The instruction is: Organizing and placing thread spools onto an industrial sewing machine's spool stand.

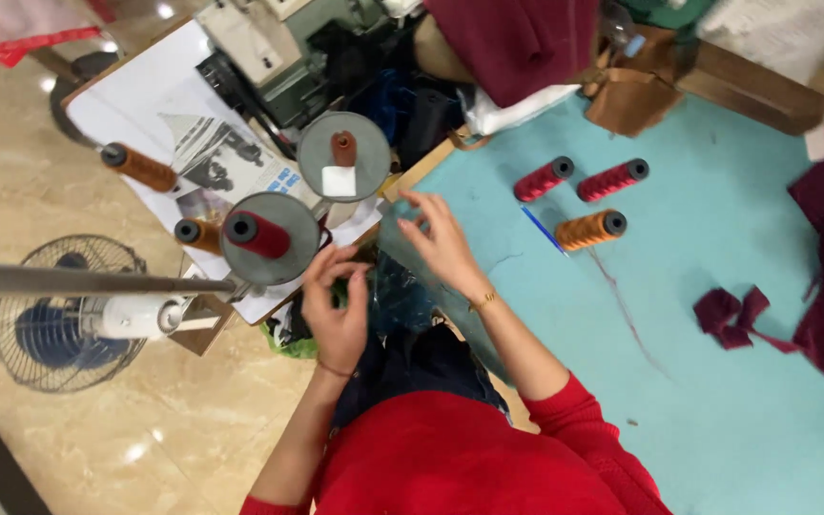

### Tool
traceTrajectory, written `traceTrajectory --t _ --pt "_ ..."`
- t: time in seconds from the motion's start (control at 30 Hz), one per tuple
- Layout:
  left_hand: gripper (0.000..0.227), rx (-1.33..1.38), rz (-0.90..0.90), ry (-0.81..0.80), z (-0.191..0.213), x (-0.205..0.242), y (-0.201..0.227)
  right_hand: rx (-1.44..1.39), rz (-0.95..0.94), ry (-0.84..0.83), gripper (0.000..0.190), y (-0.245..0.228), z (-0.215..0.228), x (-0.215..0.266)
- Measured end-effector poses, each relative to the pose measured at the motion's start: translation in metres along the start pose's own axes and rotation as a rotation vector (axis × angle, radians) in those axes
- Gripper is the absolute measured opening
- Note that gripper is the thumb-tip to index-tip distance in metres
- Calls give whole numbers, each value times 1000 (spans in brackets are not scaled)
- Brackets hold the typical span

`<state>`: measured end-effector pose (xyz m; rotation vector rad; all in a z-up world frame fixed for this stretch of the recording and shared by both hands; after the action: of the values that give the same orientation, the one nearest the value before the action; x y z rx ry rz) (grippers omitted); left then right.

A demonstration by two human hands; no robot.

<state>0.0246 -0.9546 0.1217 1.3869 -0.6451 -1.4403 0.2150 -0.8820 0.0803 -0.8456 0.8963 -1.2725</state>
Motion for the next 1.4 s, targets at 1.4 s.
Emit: traceTrajectory --t 1.4 --pt "22 749 90 -1472 -27 -92 193 99 -45 -260 42 -121 194 156"
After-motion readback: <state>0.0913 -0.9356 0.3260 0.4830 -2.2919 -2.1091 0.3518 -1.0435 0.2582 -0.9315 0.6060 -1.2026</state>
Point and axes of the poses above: each hand's wrist, its own x-axis away from the middle knuckle, its own z-axis out of the back of the hand, y = z × x, the point moved 2 cm from there along -x, towards the middle knuckle, and after that the axes turned 4 degrees about -x, right-handed, at the moved point
